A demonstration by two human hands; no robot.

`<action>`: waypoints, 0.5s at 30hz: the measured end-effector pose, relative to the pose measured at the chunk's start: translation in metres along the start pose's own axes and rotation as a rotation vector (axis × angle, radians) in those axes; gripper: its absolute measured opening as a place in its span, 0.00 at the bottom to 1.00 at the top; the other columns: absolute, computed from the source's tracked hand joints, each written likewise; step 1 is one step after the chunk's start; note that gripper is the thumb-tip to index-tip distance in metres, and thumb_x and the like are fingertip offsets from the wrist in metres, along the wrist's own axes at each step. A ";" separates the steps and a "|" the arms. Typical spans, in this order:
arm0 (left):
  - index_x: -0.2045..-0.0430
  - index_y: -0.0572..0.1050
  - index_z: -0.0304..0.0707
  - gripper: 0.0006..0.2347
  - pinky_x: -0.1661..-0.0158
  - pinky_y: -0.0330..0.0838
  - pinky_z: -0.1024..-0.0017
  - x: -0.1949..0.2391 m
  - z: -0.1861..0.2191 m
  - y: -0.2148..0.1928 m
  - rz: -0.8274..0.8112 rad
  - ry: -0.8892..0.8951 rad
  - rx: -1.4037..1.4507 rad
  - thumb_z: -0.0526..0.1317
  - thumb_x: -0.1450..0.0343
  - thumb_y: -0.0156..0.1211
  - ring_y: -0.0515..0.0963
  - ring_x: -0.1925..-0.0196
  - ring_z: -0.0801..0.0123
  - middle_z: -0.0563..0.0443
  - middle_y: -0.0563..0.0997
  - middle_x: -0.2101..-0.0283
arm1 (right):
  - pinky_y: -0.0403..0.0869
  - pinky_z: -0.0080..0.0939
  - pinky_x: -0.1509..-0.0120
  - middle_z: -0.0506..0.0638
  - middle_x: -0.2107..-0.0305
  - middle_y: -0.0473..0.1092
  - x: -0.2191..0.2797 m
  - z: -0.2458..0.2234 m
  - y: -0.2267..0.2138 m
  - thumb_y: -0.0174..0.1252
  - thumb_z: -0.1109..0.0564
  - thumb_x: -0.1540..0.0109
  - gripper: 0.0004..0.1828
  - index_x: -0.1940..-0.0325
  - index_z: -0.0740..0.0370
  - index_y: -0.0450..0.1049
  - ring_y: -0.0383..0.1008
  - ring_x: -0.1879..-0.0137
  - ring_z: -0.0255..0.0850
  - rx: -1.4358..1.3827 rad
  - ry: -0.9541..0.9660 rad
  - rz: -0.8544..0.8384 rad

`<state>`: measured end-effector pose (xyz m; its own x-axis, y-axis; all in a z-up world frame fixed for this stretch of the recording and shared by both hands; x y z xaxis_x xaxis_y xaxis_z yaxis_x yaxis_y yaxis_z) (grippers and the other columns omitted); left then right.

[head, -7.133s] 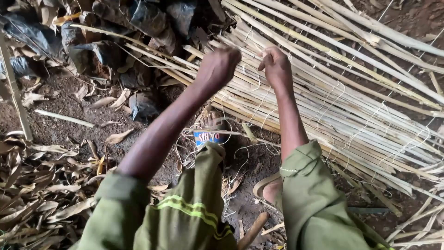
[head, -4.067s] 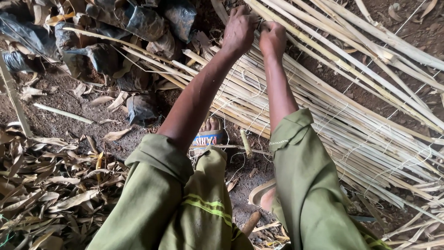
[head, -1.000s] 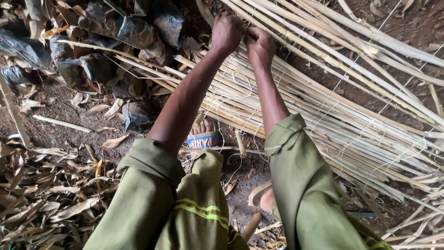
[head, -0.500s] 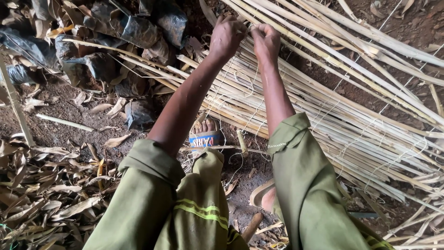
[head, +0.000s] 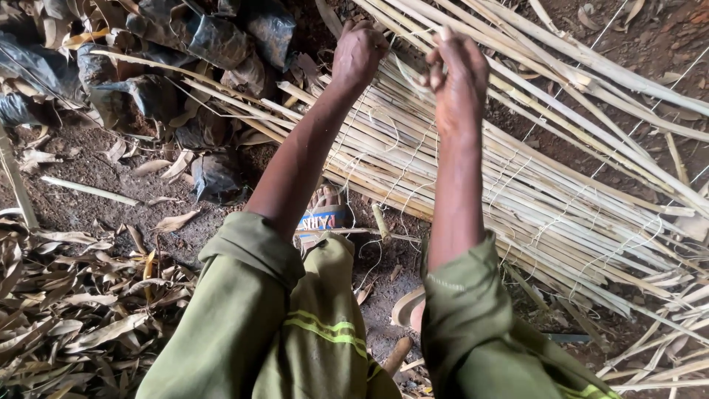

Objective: Weaving wooden strips together using string to create a mat or fence structure.

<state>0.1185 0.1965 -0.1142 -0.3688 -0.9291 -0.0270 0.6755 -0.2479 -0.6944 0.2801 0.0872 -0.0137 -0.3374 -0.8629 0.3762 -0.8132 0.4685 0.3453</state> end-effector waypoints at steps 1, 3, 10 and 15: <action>0.88 0.83 0.45 0.12 0.39 0.67 0.56 0.000 0.003 -0.001 0.005 0.002 0.000 0.34 0.32 0.59 0.80 0.65 0.70 0.55 0.80 0.75 | 0.74 0.36 0.69 0.50 0.69 0.75 0.021 -0.024 0.005 0.61 0.55 0.30 0.07 0.54 0.61 0.80 0.69 0.71 0.34 0.001 -0.004 -0.004; 0.93 0.76 0.49 0.18 0.29 0.57 0.49 0.001 -0.001 -0.001 0.004 -0.082 0.169 0.36 0.32 0.40 0.80 0.67 0.69 0.55 0.76 0.77 | 0.78 0.33 0.62 0.44 0.72 0.72 0.065 -0.075 0.022 0.58 0.47 0.29 0.13 0.55 0.59 0.79 0.70 0.69 0.31 0.096 -0.055 -0.072; 0.91 0.74 0.52 0.18 0.38 0.65 0.57 0.002 -0.002 0.005 0.058 0.039 0.114 0.39 0.31 0.37 0.79 0.68 0.66 0.56 0.75 0.83 | 0.79 0.33 0.45 0.40 0.77 0.69 0.142 -0.153 0.023 0.63 0.51 0.29 0.07 0.58 0.53 0.75 0.69 0.74 0.32 0.084 -0.160 -0.238; 0.91 0.69 0.54 0.19 0.31 0.59 0.56 0.002 -0.007 0.009 0.013 -0.006 0.273 0.39 0.29 0.32 0.76 0.68 0.72 0.59 0.70 0.81 | 0.83 0.52 0.28 0.42 0.61 0.77 0.199 -0.223 -0.016 0.56 0.54 0.27 0.24 0.26 0.55 0.71 0.81 0.49 0.40 0.018 -0.383 -0.352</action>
<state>0.1194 0.1944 -0.1255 -0.3554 -0.9342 -0.0301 0.8277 -0.2996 -0.4746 0.3318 -0.0499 0.2479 -0.1883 -0.9767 -0.1026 -0.9154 0.1367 0.3786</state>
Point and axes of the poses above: each hand's wrist, its own x-axis away from the middle knuckle, its own y-axis out of the palm, z = x × y, the point moved 10 cm from there along -x, towards the middle knuckle
